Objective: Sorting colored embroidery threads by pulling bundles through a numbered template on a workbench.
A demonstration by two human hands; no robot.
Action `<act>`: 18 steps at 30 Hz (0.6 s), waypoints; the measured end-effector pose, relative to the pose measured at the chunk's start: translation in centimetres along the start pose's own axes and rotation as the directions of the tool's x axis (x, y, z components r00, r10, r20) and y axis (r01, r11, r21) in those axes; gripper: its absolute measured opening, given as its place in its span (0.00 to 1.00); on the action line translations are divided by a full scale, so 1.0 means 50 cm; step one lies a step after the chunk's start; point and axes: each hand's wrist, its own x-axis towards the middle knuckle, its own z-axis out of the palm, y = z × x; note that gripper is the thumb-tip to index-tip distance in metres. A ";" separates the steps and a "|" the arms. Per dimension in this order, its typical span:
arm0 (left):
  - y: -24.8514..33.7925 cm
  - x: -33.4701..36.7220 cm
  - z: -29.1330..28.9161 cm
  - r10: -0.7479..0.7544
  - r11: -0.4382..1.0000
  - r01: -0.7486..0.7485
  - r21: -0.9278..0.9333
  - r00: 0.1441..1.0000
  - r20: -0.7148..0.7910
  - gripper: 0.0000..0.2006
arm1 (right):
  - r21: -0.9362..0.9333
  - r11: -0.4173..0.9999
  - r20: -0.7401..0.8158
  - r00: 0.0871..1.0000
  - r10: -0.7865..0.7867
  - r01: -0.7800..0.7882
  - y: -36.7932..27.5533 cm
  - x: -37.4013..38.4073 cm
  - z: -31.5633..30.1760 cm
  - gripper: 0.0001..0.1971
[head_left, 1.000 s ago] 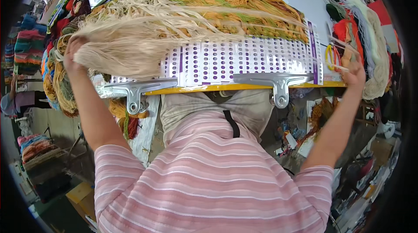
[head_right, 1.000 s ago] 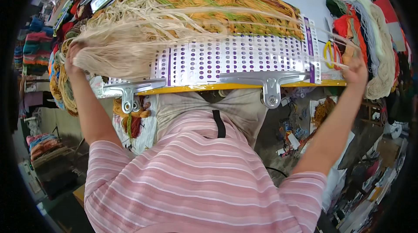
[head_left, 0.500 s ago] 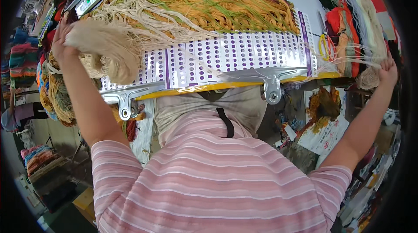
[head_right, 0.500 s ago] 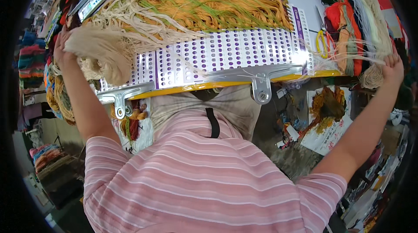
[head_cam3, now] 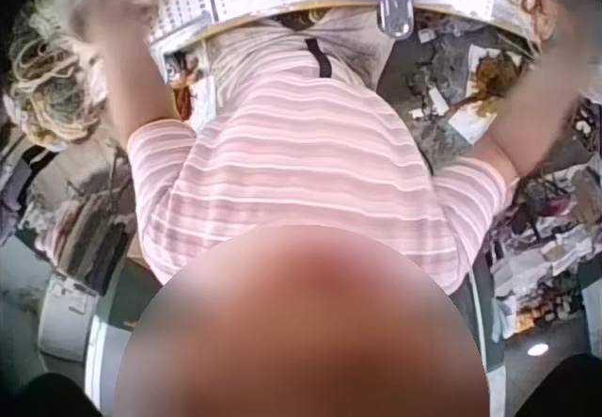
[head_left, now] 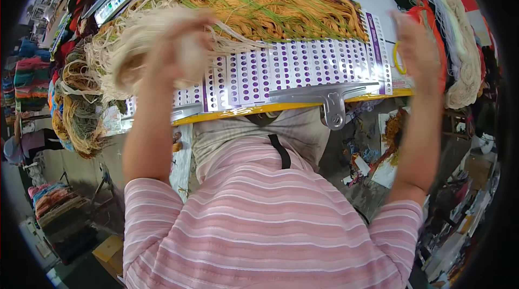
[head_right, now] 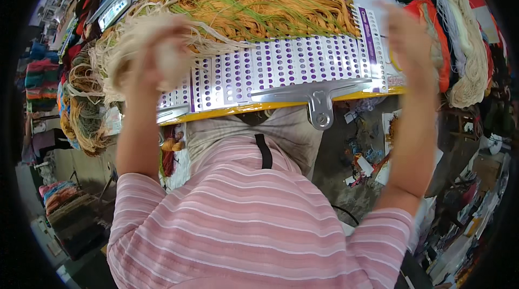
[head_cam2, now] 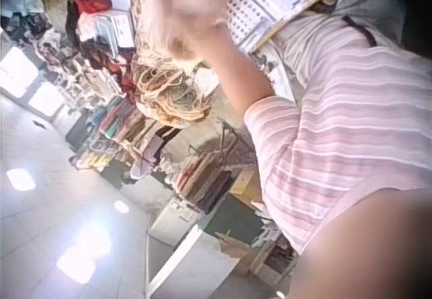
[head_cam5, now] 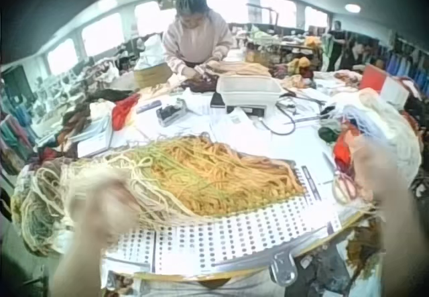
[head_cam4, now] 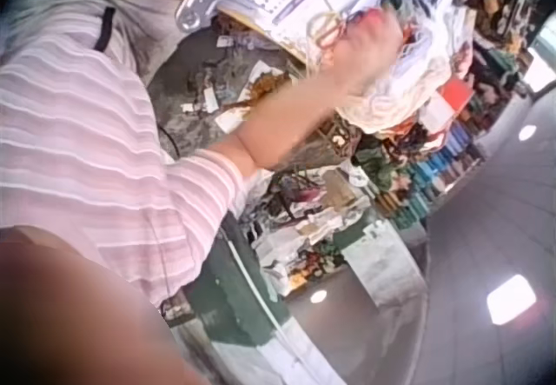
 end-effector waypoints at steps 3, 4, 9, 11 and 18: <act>-0.173 0.086 0.039 -0.312 0.949 0.308 0.062 0.905 0.287 0.16 | -0.233 0.950 -0.128 0.975 0.183 -0.208 0.138 0.030 0.250 0.13; -0.202 0.084 0.064 -0.365 0.931 0.345 0.124 0.897 0.249 0.16 | -0.287 0.925 -0.153 0.965 0.212 -0.248 0.167 0.030 0.304 0.13; -0.232 0.102 0.093 -0.392 0.907 0.362 0.216 0.913 0.115 0.16 | -0.527 0.842 -0.122 0.991 0.064 -0.119 0.255 0.034 0.370 0.10; -0.241 0.098 0.114 -0.333 0.907 0.307 0.287 0.942 0.044 0.12 | -0.449 0.883 -0.131 0.987 0.089 -0.139 0.271 0.041 0.368 0.09; -0.247 0.146 0.130 -0.384 0.717 0.302 0.628 0.923 -0.006 0.10 | -0.400 0.903 -0.231 0.971 0.064 -0.155 0.272 0.039 0.379 0.07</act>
